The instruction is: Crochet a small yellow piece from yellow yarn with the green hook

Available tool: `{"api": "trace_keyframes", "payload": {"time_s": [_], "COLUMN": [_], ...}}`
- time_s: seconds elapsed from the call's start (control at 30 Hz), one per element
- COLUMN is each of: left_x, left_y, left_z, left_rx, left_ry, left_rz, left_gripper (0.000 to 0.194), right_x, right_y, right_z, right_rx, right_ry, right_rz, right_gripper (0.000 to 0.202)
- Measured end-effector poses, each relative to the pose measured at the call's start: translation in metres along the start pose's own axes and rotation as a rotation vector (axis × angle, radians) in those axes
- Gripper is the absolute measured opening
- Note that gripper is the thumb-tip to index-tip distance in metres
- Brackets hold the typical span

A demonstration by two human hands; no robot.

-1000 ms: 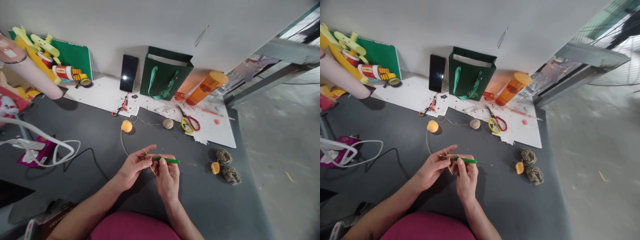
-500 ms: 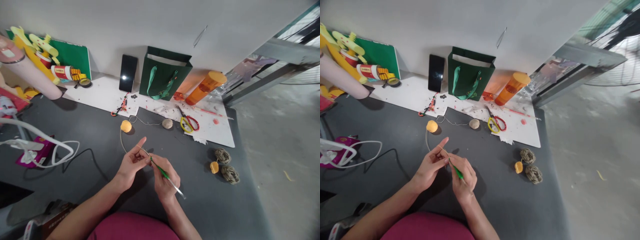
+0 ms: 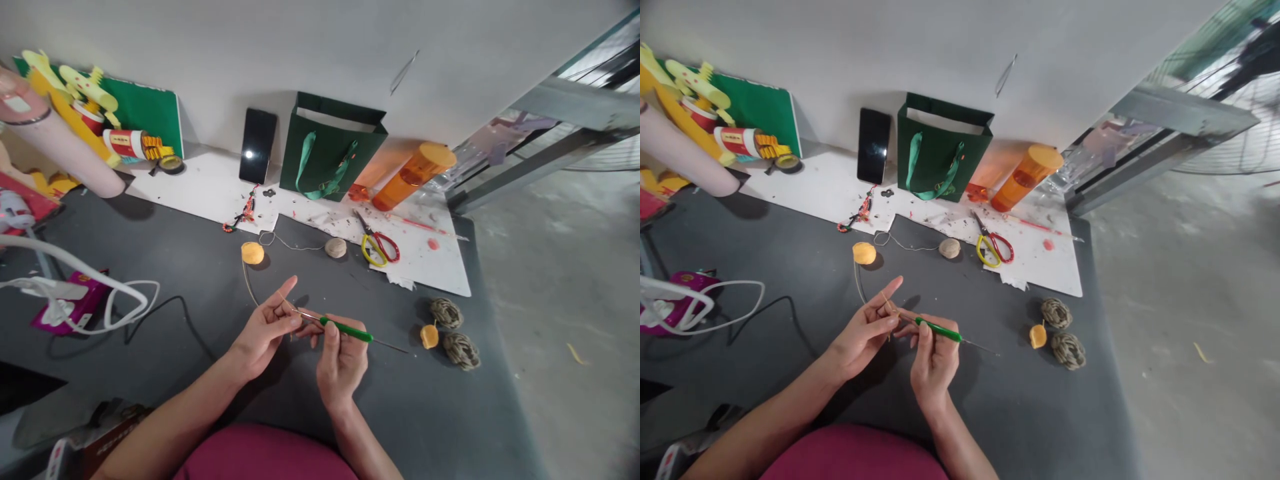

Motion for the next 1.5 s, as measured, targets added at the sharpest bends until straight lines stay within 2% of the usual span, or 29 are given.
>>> {"api": "trace_keyframes", "payload": {"time_s": [0.2, 0.53, 0.73, 0.87, 1.0, 1.07, 1.17, 1.23, 1.27, 1.5], "left_x": [0.000, 0.001, -0.003, -0.004, -0.003, -0.002, -0.002, -0.001, -0.001, -0.001], "left_y": [0.001, 0.002, 0.000, 0.002, 0.003, 0.001, 0.000, -0.001, -0.001, -0.001], "left_z": [0.000, 0.002, 0.005, 0.007, 0.006, 0.005, 0.004, 0.004, 0.004, 0.004], "left_rx": [0.022, 0.024, 0.107, 0.112, 0.149, 0.168, 0.154, 0.118, 0.093, 0.006], "left_ry": [-0.008, -0.072, -0.078, -0.067, 0.002, 0.046, 0.065, 0.056, 0.047, -0.026], "left_rz": [-0.026, -0.078, -0.033, -0.012, 0.024, 0.071, 0.121, 0.106, 0.084, -0.046], "left_gripper": [0.062, 0.052, 0.050, 0.048, 0.044, 0.047, 0.054, 0.058, 0.059, 0.058], "right_x": [0.003, 0.010, 0.001, 0.001, 0.003, 0.003, 0.003, 0.003, 0.004, -0.001], "right_y": [-0.001, 0.006, 0.010, 0.012, 0.010, 0.009, 0.006, 0.004, 0.004, 0.007], "right_z": [0.001, 0.001, 0.003, 0.002, -0.001, -0.003, -0.004, -0.003, -0.003, -0.002], "right_rx": [0.140, 0.427, 0.363, 0.327, 0.226, 0.104, -0.085, -0.132, -0.124, 0.043], "right_ry": [-0.015, -0.066, -0.064, -0.047, -0.072, -0.091, -0.126, -0.136, -0.131, -0.040], "right_rz": [0.094, 0.458, 0.322, 0.305, 0.244, 0.147, -0.114, -0.250, -0.272, 0.049], "right_gripper": [0.013, 0.026, 0.019, 0.017, 0.016, 0.015, 0.014, 0.017, 0.017, 0.011]}}
Point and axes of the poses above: each hand's wrist, its own x-axis towards the middle knuckle, its own z-axis out of the palm, y = z × x, the point moved 1 cm from there along x, towards the middle knuckle, and after that the axes turned 1 degree about -y, right-handed, at the moved point
